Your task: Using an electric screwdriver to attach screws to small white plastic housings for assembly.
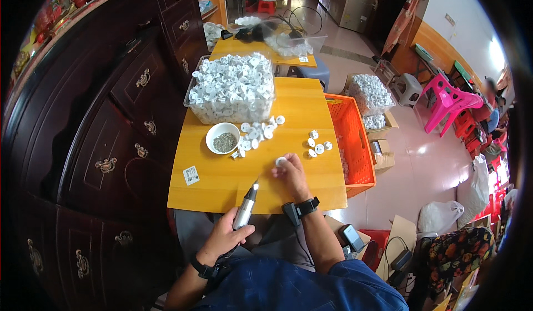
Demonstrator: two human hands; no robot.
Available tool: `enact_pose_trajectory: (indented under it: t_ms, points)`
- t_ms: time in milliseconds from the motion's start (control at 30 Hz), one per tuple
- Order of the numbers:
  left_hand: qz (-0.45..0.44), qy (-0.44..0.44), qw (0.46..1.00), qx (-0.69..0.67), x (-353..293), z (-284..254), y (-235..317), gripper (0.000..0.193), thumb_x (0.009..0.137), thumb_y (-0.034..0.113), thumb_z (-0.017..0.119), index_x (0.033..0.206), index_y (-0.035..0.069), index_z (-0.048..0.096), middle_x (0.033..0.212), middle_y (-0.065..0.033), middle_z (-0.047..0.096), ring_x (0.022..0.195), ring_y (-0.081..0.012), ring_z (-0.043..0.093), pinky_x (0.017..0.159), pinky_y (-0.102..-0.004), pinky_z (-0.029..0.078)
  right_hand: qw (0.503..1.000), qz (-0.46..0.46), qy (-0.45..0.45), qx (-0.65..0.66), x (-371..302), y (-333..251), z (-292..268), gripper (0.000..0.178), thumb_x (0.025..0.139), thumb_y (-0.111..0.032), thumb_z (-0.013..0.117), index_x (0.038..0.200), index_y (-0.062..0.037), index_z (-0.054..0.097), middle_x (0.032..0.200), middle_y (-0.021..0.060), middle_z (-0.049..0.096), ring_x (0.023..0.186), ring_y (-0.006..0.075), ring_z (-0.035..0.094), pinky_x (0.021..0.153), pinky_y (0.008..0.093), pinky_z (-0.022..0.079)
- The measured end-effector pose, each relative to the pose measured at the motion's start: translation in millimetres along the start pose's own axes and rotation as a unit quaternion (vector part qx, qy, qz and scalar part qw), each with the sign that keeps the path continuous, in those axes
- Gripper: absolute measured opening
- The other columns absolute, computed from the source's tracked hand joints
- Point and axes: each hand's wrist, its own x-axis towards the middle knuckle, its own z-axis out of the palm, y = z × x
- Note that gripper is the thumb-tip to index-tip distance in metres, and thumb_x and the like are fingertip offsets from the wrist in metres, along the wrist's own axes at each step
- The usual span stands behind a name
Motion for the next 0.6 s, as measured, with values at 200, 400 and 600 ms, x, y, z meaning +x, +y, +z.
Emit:
enact_pose_trajectory:
  t_ms: [200, 400, 600]
  points:
    - [-0.006, -0.013, 1.000, -0.010, 15.4, 7.5, -0.3, 0.041, 0.089, 0.023, 0.072, 0.117, 0.000, 0.052, 0.078, 0.0009, 0.054, 0.056, -0.0055, 0.054, 0.050, -0.0218, 0.045, 0.996, -0.040, 0.003, -0.082, -14.1, 0.7, 10.3, 0.026, 0.097, -0.007, 0.057, 0.123, -0.0081, 0.053, 0.100, 0.0056, 0.064, 0.080, 0.0135, 0.065, 0.072, 0.0257, 0.054]
    - [-0.015, -0.030, 0.999, -0.016, 25.5, 11.3, -1.0, 0.040, 0.091, 0.017, 0.070, 0.122, 0.001, 0.051, 0.081, 0.0013, 0.052, 0.058, -0.0058, 0.054, 0.050, -0.0212, 0.046, 0.996, -0.019, 0.009, -0.082, -18.3, 10.3, 7.6, 0.024, 0.097, -0.010, 0.060, 0.119, -0.0009, 0.061, 0.096, 0.0024, 0.065, 0.081, 0.0113, 0.061, 0.074, 0.0242, 0.050]
    - [-0.019, -0.026, 0.999, -0.016, 30.5, 17.1, 1.3, 0.040, 0.090, 0.019, 0.070, 0.119, 0.001, 0.051, 0.080, 0.0013, 0.053, 0.058, -0.0053, 0.053, 0.050, -0.0212, 0.045, 0.990, -0.051, 0.020, -0.128, -14.7, 10.4, 10.5, 0.022, 0.096, -0.009, 0.061, 0.118, -0.0025, 0.062, 0.094, 0.0022, 0.064, 0.078, 0.0102, 0.059, 0.072, 0.0237, 0.048]
